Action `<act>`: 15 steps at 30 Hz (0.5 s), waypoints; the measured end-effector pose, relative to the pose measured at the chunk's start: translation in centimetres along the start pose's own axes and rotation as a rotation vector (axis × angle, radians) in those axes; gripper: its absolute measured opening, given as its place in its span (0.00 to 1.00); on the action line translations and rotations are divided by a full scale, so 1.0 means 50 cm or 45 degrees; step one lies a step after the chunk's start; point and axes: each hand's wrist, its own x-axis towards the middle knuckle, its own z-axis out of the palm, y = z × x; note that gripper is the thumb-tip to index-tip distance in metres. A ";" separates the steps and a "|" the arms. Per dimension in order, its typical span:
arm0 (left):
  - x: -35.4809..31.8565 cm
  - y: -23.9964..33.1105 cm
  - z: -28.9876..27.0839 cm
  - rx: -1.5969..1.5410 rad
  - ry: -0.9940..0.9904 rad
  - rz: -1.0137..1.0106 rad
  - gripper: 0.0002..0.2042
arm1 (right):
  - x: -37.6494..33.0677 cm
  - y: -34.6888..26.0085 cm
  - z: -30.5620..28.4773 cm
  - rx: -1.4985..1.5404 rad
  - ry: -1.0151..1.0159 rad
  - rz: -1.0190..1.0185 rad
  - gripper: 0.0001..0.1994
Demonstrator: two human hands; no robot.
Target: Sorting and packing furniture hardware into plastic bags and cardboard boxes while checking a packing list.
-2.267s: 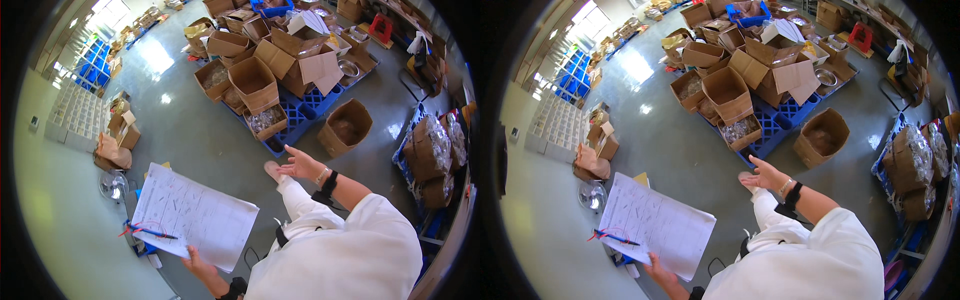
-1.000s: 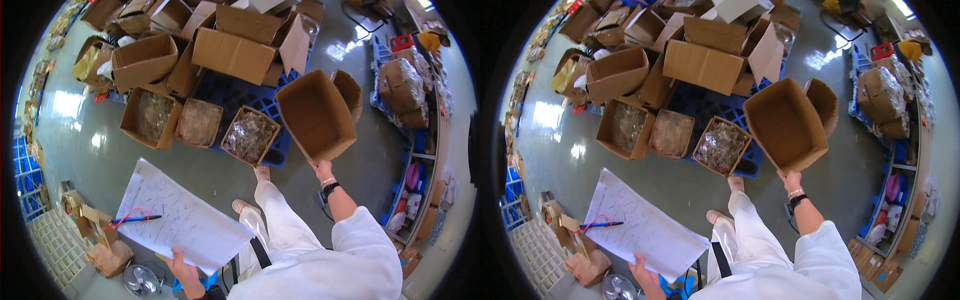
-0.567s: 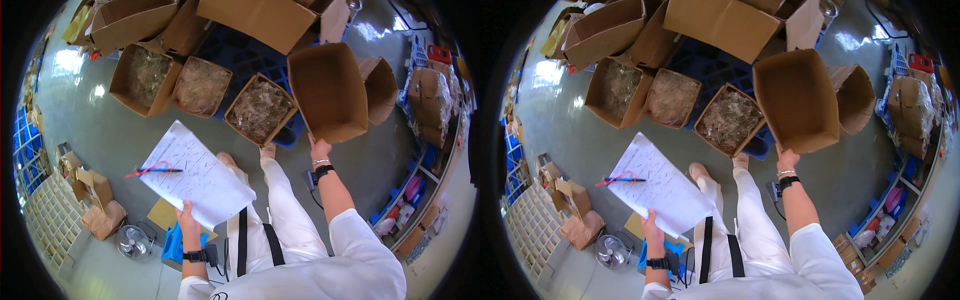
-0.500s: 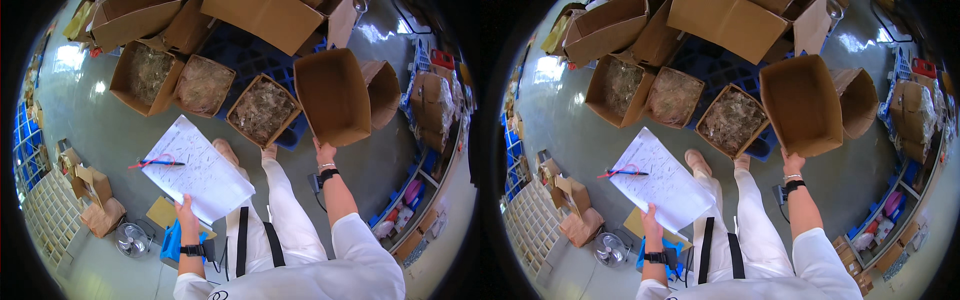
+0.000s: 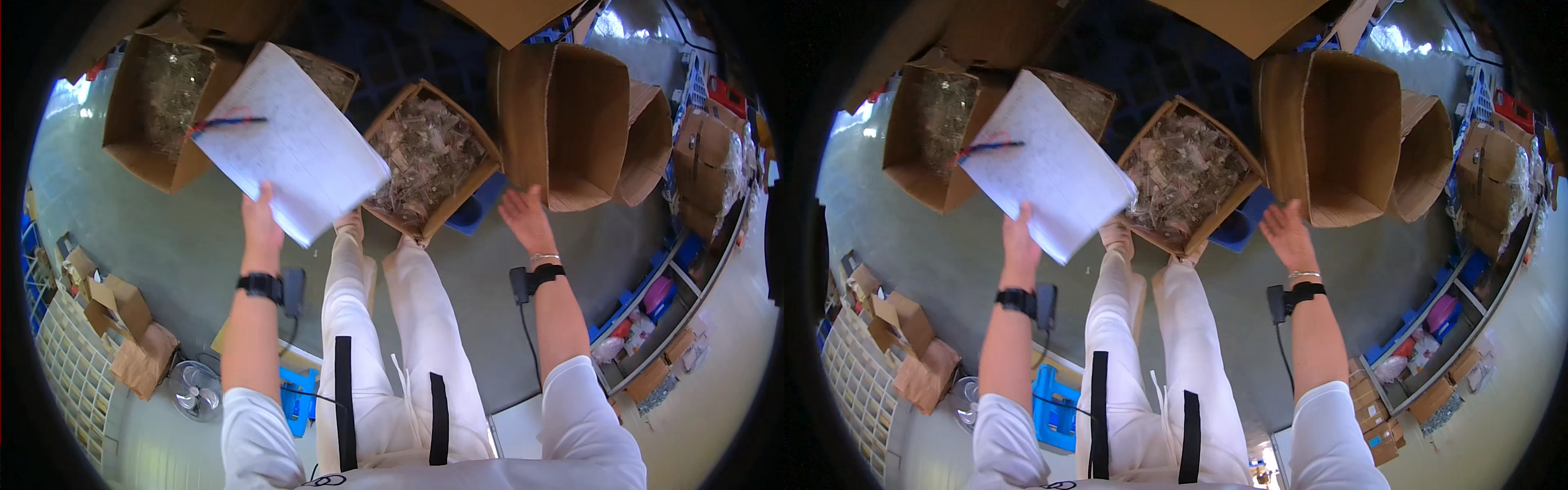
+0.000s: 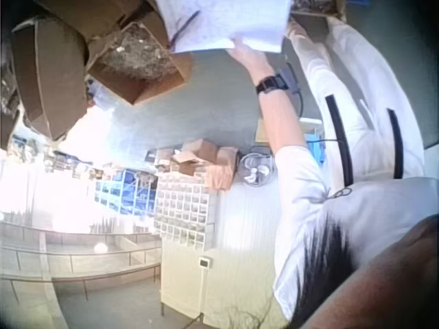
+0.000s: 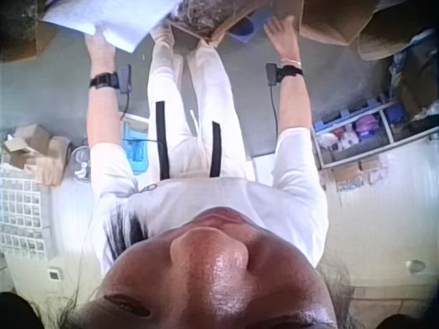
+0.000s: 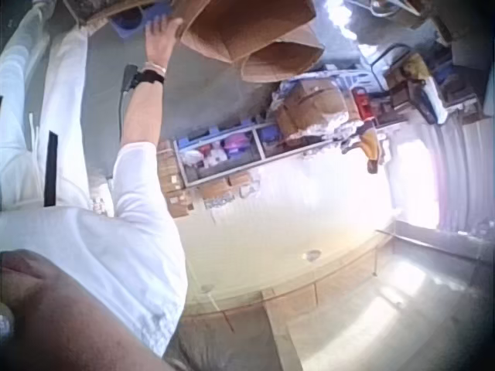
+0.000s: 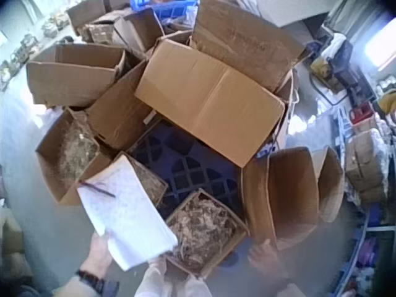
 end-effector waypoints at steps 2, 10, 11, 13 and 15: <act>0.068 0.000 0.002 0.012 -0.003 -0.001 0.22 | 0.037 0.047 0.003 -0.675 -0.222 -0.068 0.30; -0.026 -0.255 0.036 0.570 -0.213 -0.771 0.23 | 0.219 0.046 0.190 -2.437 0.353 -1.367 0.24; -0.044 -0.282 0.090 0.674 -0.245 -0.846 0.23 | 0.255 0.035 0.198 -2.640 0.296 -1.226 0.22; -0.051 -0.322 0.143 0.772 -0.271 -0.920 0.23 | 0.300 0.034 0.216 -2.708 0.205 -1.121 0.20; -0.025 -0.357 0.164 0.782 -0.099 -0.803 0.20 | 0.319 0.036 0.224 -2.763 0.107 -1.015 0.19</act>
